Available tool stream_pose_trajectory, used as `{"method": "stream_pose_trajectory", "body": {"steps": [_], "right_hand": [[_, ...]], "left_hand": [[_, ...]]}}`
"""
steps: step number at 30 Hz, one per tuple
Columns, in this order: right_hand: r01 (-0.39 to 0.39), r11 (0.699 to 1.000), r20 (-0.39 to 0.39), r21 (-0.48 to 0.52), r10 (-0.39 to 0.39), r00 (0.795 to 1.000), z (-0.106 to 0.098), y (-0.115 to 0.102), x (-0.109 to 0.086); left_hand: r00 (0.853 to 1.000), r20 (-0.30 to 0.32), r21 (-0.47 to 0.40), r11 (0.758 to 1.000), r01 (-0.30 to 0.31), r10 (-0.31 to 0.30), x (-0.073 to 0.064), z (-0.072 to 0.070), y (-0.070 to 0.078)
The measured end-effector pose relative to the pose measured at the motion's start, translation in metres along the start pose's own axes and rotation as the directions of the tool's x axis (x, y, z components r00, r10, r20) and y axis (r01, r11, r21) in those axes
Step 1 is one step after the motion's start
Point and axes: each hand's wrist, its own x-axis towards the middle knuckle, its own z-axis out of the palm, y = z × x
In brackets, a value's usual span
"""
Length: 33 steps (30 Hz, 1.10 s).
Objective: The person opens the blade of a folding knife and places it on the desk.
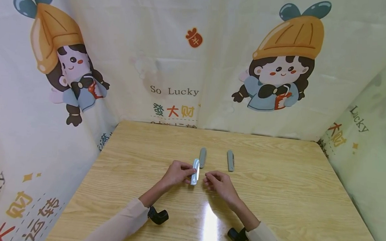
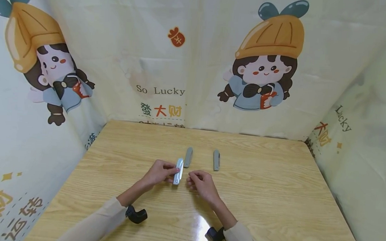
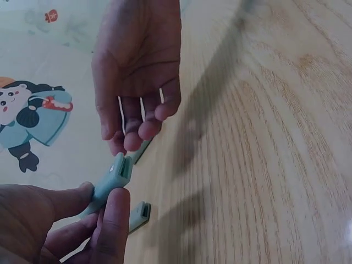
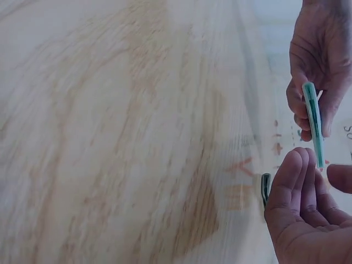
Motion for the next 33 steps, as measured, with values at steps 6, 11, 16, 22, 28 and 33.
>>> {"method": "stream_pose_trajectory", "body": {"steps": [6, 11, 16, 22, 28, 33], "right_hand": [[-0.016, 0.999, 0.021, 0.027, 0.016, 1.0, 0.0, 0.0, 0.004], [-0.013, 0.999, 0.012, 0.033, 0.013, 1.0, 0.001, 0.0, 0.005], [-0.014, 1.0, 0.016, 0.024, 0.013, 1.0, 0.003, 0.005, 0.007], [-0.019, 1.0, -0.004, 0.018, 0.02, 1.0, 0.004, 0.006, 0.01], [-0.013, 1.0, -0.004, 0.018, 0.013, 1.0, 0.004, 0.009, 0.011], [-0.013, 0.999, 0.032, 0.033, 0.012, 0.999, 0.002, 0.008, 0.01]], "left_hand": [[0.999, 0.043, -0.019, 1.0, 0.02, -0.02, -0.001, 0.002, 0.002], [0.998, 0.061, -0.022, 1.0, 0.011, -0.01, -0.002, 0.005, 0.002], [0.997, 0.075, -0.014, 1.0, 0.021, -0.02, -0.006, 0.006, 0.002], [0.993, 0.112, -0.048, 0.998, 0.028, -0.023, -0.006, 0.01, 0.002], [0.992, 0.125, -0.064, 0.998, 0.029, -0.02, -0.007, 0.015, 0.0], [0.992, 0.123, -0.068, 0.997, 0.026, -0.018, -0.007, 0.017, -0.003]]}}
